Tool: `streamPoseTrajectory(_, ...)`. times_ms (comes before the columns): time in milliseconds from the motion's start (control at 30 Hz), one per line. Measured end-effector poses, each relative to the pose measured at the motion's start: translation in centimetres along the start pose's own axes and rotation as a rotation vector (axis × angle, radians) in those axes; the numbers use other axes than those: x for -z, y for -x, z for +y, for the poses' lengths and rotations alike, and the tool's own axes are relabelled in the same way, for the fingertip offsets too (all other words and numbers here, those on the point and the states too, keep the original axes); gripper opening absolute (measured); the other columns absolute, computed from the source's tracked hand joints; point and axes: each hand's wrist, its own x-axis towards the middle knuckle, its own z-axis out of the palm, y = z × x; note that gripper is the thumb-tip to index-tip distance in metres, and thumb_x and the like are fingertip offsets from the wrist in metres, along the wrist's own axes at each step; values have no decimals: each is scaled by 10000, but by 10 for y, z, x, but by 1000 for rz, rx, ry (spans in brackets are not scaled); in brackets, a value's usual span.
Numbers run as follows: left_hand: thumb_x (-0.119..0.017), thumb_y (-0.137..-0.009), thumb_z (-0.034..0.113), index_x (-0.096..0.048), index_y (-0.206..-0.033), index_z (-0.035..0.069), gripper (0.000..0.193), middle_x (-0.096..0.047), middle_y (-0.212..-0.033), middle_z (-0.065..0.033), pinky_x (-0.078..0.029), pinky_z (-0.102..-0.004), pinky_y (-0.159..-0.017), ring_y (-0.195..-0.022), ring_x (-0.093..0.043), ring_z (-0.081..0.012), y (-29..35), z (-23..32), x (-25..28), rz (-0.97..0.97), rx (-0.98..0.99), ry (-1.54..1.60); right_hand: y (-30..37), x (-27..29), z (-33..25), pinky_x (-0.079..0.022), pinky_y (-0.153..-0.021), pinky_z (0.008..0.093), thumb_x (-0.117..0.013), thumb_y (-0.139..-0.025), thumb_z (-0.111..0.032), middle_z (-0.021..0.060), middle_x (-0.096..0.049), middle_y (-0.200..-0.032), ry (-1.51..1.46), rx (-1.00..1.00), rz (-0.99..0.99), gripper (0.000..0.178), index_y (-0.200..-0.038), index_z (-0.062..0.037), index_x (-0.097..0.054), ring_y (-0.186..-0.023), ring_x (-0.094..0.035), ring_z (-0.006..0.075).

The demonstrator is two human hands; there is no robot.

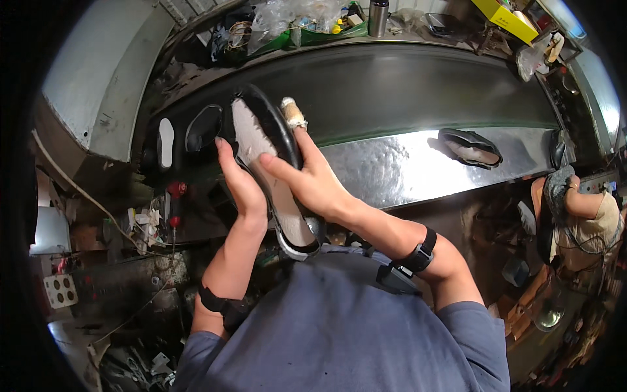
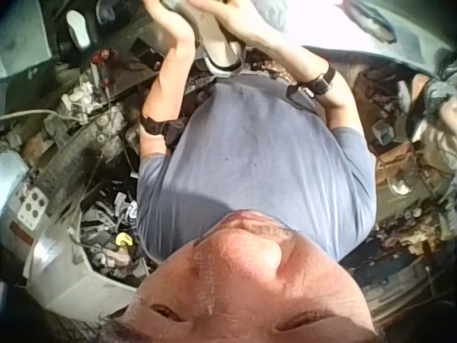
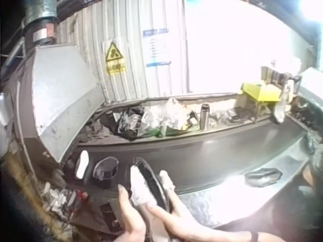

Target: Operating an industrial lasting machine to shape shoe uppers and attach components.

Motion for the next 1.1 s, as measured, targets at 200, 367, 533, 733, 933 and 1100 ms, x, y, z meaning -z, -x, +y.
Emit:
streamPoseTrajectory(200,-281,-1020,638,-434,-1426,-9,779,-476,-1394,-84,-335,-345,-1086,-1232,-462,-215,6,2,11,-238,-32,39,-3,-11,-7,-465,-907,354,-705,-925,-366,145,-598,-1159,493,259,124,662,-1370,35,-422,-1054,-563,205)
streamPoseTrajectory(367,-228,-1055,591,-415,-1461,36,712,-496,-1402,-90,-330,-346,-1121,-1281,-467,-215,15,-12,16,-303,129,111,-4,-14,-2,-448,-901,390,-704,-910,-419,181,-573,-1104,248,147,150,643,-1298,37,-468,-1011,-545,255)
streamPoseTrajectory(533,-237,-1042,619,-439,-1429,11,748,-496,-1413,-92,-325,-354,-1123,-1284,-470,-200,19,-11,25,-372,31,-7,4,-17,1,-430,-969,405,-703,-911,-401,181,-544,-1232,318,253,213,677,-1350,40,-438,-1112,-535,285)
streamPoseTrajectory(733,-278,-1090,455,-322,-1483,-4,606,-474,-1431,-116,-326,-358,-1123,-1319,-446,-205,36,3,27,-524,-169,-96,10,-5,-9,-406,-982,276,-645,-980,-272,61,-570,-1218,-185,134,54,548,-1397,-8,-408,-1113,-504,125)
streamPoseTrajectory(933,-302,-1103,331,-252,-1527,17,530,-428,-1468,-122,-339,-345,-1112,-1329,-433,-202,42,10,34,-585,-222,-91,20,-10,-6,-397,-1021,311,-664,-961,-226,89,-531,-1300,-104,333,-18,622,-1445,5,-349,-1180,-486,156)
streamPoseTrajectory(1100,-351,-1091,353,-264,-1518,-8,566,-413,-1483,-135,-304,-348,-1131,-1344,-415,-226,38,18,34,-607,-414,-274,19,-5,-5,-390,-1040,317,-683,-931,-233,99,-513,-1351,10,320,-55,703,-1494,-24,-318,-1227,-477,166)
